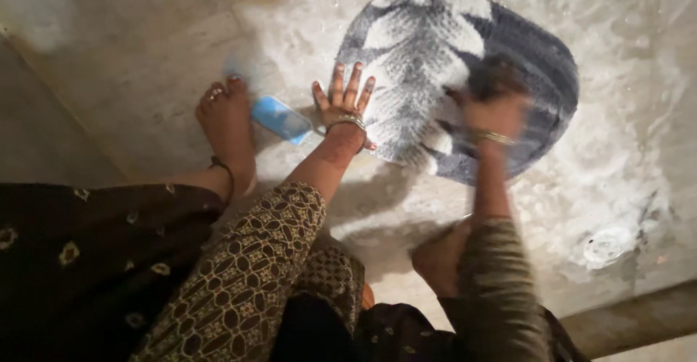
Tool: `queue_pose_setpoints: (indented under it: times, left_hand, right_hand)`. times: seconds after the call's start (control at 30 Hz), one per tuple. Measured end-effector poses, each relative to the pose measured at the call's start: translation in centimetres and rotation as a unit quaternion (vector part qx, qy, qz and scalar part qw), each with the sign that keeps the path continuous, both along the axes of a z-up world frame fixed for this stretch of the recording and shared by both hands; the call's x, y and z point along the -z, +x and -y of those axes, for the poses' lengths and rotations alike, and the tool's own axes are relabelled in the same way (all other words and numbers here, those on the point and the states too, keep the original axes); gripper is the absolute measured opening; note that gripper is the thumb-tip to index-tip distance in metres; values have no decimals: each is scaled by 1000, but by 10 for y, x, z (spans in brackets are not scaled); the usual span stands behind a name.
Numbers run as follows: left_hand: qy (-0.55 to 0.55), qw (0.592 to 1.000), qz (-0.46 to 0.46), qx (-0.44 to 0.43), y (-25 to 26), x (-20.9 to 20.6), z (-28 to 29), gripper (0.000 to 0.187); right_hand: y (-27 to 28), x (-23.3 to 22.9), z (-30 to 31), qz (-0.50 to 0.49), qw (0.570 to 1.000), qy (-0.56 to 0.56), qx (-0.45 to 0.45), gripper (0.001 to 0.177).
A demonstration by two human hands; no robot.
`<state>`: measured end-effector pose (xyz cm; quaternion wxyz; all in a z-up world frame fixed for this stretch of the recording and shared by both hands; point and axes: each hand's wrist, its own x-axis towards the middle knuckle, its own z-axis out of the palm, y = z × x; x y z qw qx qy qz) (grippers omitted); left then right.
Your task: The person scrubs a mat on the floor using a brush and soap. Another person assists by also scrubbing the mat with their hands.
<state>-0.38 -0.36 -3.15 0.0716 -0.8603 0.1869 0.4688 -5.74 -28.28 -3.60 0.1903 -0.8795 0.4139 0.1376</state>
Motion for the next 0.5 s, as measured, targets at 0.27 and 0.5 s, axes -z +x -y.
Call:
queue_pose_setpoints:
  times: [0.27,0.5]
  left_hand:
    - [5,1000,4,-2,1,-19,-2,151]
    - [-16,1000,-2,-1,5,-8,-5,154]
  right_hand:
    - [9,-3,-38,203,945,135,-220,85]
    - [-90,3,55,67,992,-68,81,96]
